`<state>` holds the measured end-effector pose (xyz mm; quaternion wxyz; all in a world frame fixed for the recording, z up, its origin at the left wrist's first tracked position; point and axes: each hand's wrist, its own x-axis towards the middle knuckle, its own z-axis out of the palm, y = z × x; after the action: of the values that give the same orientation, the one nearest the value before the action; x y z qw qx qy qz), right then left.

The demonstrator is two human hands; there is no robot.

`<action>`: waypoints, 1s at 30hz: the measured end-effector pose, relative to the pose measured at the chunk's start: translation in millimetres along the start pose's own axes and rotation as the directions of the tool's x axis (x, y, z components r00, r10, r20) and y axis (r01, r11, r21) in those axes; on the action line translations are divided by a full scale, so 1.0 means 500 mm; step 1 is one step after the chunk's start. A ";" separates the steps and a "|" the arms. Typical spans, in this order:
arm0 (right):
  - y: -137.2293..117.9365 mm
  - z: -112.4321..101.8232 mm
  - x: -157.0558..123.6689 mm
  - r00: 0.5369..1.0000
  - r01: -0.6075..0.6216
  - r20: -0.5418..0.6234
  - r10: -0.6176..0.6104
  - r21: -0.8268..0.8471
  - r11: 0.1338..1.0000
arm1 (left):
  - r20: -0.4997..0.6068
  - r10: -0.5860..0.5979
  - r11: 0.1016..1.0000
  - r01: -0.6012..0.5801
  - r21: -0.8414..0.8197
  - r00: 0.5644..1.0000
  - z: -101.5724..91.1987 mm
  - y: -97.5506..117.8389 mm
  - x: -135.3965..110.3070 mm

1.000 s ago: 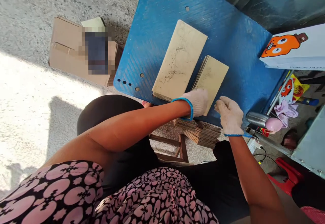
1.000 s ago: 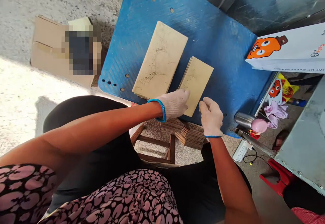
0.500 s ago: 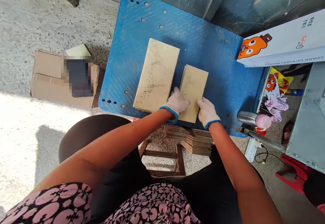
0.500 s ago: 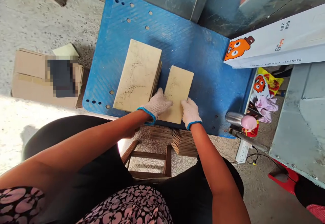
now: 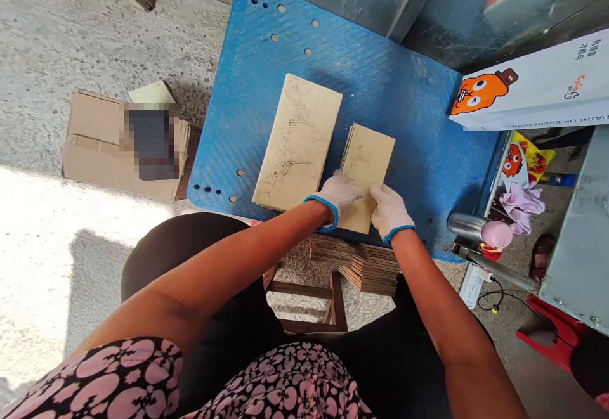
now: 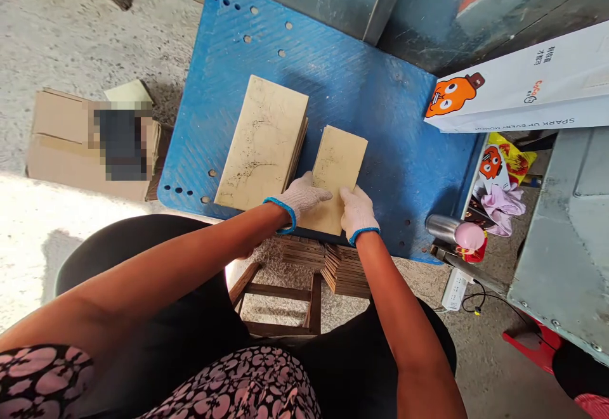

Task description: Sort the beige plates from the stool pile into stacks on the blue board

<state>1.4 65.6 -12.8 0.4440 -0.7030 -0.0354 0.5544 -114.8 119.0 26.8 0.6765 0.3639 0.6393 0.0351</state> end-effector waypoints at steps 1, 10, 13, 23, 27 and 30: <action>-0.002 0.002 -0.003 1.000 0.002 -0.004 -0.001 0.013 1.000 | 0.004 -0.003 1.000 0.003 -0.028 1.000 0.000 -0.001 -0.001; -0.001 -0.007 -0.022 0.995 0.098 0.003 -0.098 -0.071 0.993 | -0.021 0.023 1.000 -0.023 0.005 1.000 0.002 -0.014 0.009; -0.011 0.001 -0.023 0.996 0.082 -0.017 -0.084 -0.080 0.993 | -0.024 0.012 0.998 -0.013 -0.061 1.000 0.003 -0.007 0.003; -0.042 0.036 -0.020 0.993 -0.064 -0.114 0.040 -0.212 0.975 | 0.011 -0.005 0.986 0.006 -0.165 1.000 0.009 -0.020 0.029; -0.004 0.022 0.018 0.981 -0.030 -0.191 -0.024 -0.274 0.961 | 0.006 -0.003 0.987 0.004 -0.159 1.000 0.012 -0.026 0.038; 0.013 0.017 0.031 0.964 -0.018 -0.261 -0.040 -0.218 0.976 | -0.017 0.010 0.997 -0.012 -0.075 1.000 0.008 -0.015 0.026</action>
<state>-2.4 75.1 -28.3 0.3680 -0.8149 -0.0404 0.4459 -112.1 118.3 11.5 0.6842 0.3415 0.6411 0.0658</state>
